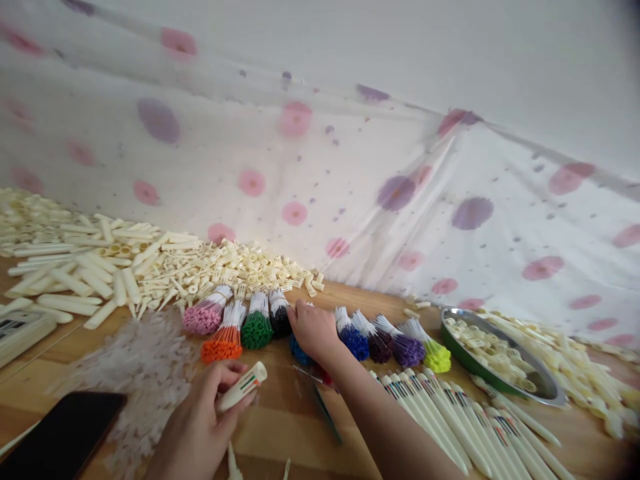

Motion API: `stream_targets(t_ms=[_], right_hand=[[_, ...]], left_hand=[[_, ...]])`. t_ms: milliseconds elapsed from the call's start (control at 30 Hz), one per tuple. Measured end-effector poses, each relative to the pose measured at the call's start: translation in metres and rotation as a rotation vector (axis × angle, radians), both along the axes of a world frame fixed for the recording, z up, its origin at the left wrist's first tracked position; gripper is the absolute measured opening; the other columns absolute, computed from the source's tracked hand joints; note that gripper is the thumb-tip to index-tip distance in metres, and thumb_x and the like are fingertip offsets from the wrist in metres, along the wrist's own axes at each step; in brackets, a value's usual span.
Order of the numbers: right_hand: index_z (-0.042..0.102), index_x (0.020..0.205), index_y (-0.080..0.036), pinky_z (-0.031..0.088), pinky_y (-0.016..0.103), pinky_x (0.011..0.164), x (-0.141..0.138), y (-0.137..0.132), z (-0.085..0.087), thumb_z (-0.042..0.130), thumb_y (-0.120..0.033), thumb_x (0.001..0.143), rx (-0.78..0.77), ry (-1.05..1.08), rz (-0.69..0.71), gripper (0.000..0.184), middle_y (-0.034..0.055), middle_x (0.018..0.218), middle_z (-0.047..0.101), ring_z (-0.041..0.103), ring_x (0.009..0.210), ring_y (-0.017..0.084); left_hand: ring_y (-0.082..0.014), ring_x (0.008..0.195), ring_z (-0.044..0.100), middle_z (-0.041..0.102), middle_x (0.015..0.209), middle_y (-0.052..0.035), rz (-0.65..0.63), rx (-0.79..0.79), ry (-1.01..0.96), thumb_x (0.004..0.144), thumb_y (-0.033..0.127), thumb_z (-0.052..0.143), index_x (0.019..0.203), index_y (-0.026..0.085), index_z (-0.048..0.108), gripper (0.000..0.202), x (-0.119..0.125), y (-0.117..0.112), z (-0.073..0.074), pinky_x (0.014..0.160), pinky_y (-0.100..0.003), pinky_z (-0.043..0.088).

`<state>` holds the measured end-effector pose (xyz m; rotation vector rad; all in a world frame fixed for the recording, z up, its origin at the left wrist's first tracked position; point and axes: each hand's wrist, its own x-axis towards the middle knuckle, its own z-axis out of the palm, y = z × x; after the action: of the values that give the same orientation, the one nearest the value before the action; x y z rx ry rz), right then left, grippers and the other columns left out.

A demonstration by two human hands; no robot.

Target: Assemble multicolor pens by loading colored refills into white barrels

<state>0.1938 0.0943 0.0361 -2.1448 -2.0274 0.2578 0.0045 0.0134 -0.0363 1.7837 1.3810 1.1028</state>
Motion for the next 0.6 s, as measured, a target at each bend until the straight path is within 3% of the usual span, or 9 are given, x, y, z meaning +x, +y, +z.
stream_targets(t_ms=[100,267,433,600], right_hand=[[0.056,0.109,-0.016,0.050,0.040,0.081,0.003,0.014,0.004,0.052,-0.033,0.091,-0.103,-0.042,0.080,0.026,0.0066,0.110,0.059,0.060,0.093,0.019],[0.055,0.112,-0.016,0.051,0.039,0.079,0.015,0.032,0.005,0.053,-0.030,0.090,-0.220,-0.028,0.200,0.026,0.0072,0.112,0.058,0.060,0.093,0.020],[0.056,0.111,-0.016,0.052,0.038,0.077,0.024,0.027,0.002,0.053,-0.030,0.091,-0.227,-0.007,0.230,0.025,0.0066,0.110,0.059,0.061,0.091,0.019],[0.056,0.110,-0.015,0.051,0.039,0.078,0.025,0.017,0.001,0.053,-0.031,0.090,-0.173,-0.030,0.173,0.026,0.0066,0.109,0.059,0.060,0.091,0.019]], left_hand=[[-0.0216,0.091,0.068,0.070,0.100,-0.0028,-0.001,0.010,0.006,0.077,0.038,0.057,0.076,0.026,0.056,0.013,0.000,0.000,0.002,0.077,-0.030,0.054],[-0.0209,0.090,0.068,0.070,0.098,-0.0016,-0.002,0.003,0.017,0.077,0.035,0.058,0.075,0.026,0.056,0.010,0.002,0.000,0.005,0.076,-0.029,0.054],[-0.0217,0.091,0.068,0.070,0.098,-0.0032,-0.013,-0.014,-0.003,0.078,0.037,0.058,0.075,0.025,0.055,0.012,0.004,0.001,0.003,0.077,-0.031,0.054],[-0.0214,0.089,0.069,0.071,0.096,-0.0034,-0.027,-0.002,-0.054,0.078,0.037,0.060,0.075,0.025,0.056,0.013,0.006,0.001,0.002,0.075,-0.031,0.055]])
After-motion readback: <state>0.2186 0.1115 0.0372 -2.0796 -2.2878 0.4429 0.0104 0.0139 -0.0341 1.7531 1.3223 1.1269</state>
